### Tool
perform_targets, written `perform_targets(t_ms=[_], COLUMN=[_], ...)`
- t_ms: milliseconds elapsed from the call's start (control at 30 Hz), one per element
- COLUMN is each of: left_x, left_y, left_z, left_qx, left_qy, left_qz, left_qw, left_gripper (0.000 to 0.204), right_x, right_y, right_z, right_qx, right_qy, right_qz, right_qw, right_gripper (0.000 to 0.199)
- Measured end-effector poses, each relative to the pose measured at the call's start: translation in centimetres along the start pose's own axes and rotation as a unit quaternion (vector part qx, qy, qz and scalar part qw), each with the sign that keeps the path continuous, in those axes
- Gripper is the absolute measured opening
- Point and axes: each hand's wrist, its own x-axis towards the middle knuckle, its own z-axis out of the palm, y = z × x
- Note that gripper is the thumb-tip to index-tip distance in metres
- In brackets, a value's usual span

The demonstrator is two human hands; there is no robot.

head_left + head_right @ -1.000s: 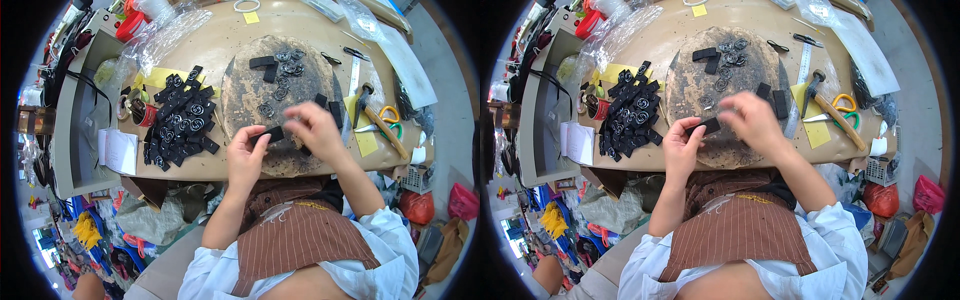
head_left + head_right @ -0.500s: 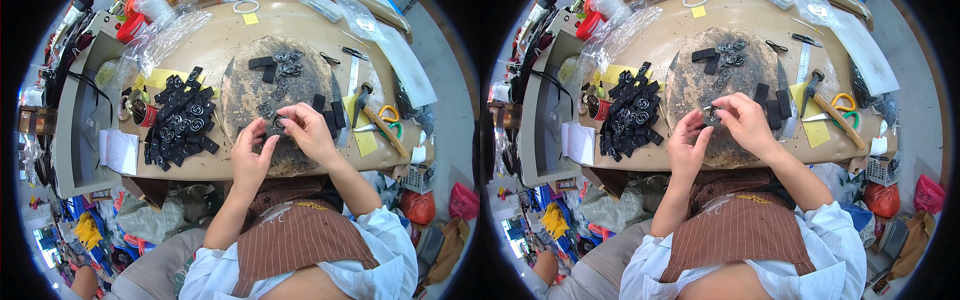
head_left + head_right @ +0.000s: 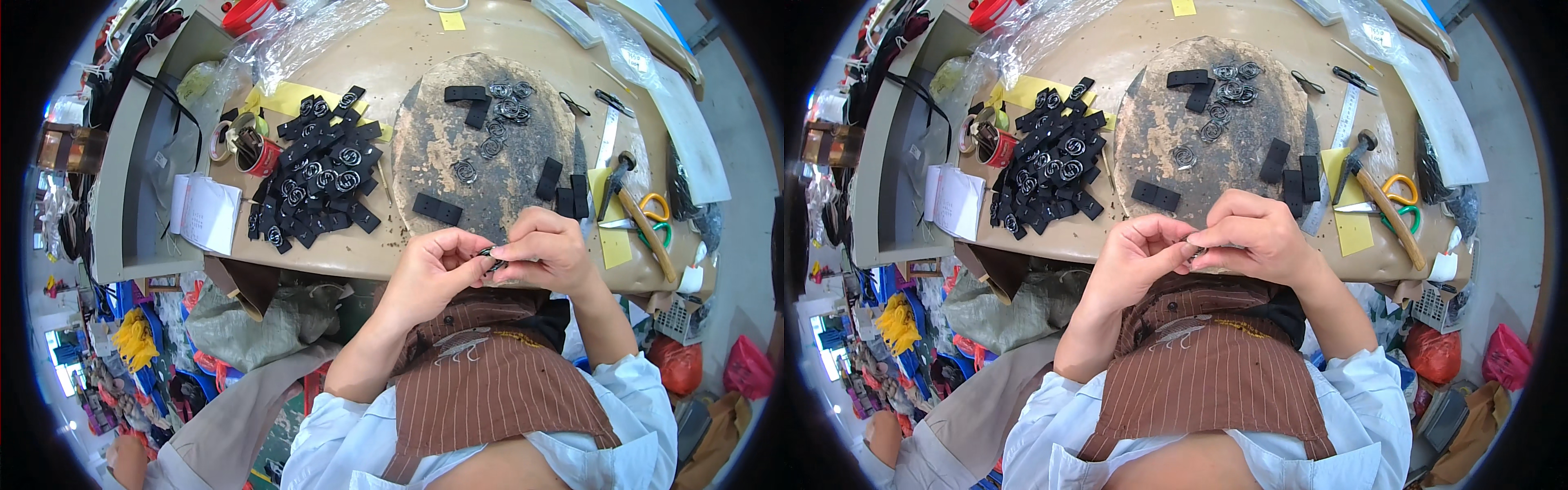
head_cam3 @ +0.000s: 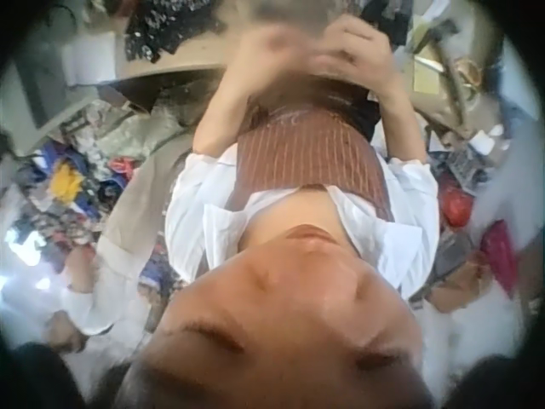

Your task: The person sits at a cluttered workbench and repeatedly assembles small black keychains. They pick up a black rectangular fabric piece and a metal spring ring, attach the ring to the fabric, and place the finished unit on the table. The process is repeated continuously throughout the clip.

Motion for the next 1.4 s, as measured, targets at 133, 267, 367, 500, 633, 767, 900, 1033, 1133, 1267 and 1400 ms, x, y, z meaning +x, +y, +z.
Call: perform_targets(t_ms=[133, 267, 367, 500, 633, 767, 900, 1033, 1133, 1267, 1400], left_x=[-0.2, -0.4, 0.0, -1.1, -2.2, -3.0, -2.3, 0.8, 2.6, 3.4, 2.4], left_y=[0.0, -2.0, -2.8, -1.1, -1.2, -1.2, -0.7, 0.8, 1.5, 0.2, -0.3], left_z=[0.8, 2.3, 1.6, 0.0, -0.8, -0.3, -0.1, -2.5, -3.9, -3.8, -1.4], left_qx=[-0.039, -0.247, -0.264, -0.102, -0.029, 0.034, 0.087, 0.392, 0.640, 0.567, 0.023], left_qy=[0.030, 0.084, 0.104, 0.059, -0.009, -0.013, -0.013, 0.023, 0.106, 0.153, 0.060], left_qz=[0.026, 0.076, 0.078, 0.084, 0.014, -0.017, 0.013, 0.164, 0.280, 0.233, 0.129], left_qw=[0.998, 0.962, 0.956, 0.989, 0.999, 0.999, 0.996, 0.905, 0.708, 0.775, 0.990], left_gripper=[0.023, 0.029, 0.033, 0.040, 0.044, 0.038, 0.030, 0.019, 0.024, 0.021, 0.017], right_x=[-1.0, -2.1, -2.0, -0.3, -0.5, -0.6, -0.6, -1.2, -2.3, -1.9, -2.3], right_y=[0.4, -0.4, -0.6, -1.8, -1.7, -1.7, -1.7, -1.5, -1.3, -1.9, -1.8], right_z=[1.0, 4.5, 5.1, 2.4, 0.7, 1.0, 1.2, 0.8, 1.2, 1.3, 2.0], right_qx=[-0.006, 0.000, 0.041, 0.155, 0.167, 0.154, 0.137, 0.157, 0.337, 0.346, 0.322], right_qy=[0.061, 0.183, 0.192, 0.085, -0.112, -0.150, -0.123, 0.019, 0.100, 0.101, 0.112], right_qz=[0.014, 0.080, 0.119, 0.212, 0.189, 0.126, 0.145, 0.174, 0.235, 0.313, 0.205], right_qw=[0.998, 0.980, 0.973, 0.961, 0.961, 0.968, 0.972, 0.972, 0.906, 0.879, 0.918], right_gripper=[0.022, 0.020, 0.021, 0.030, 0.030, 0.021, 0.014, 0.010, 0.024, 0.032, 0.028])
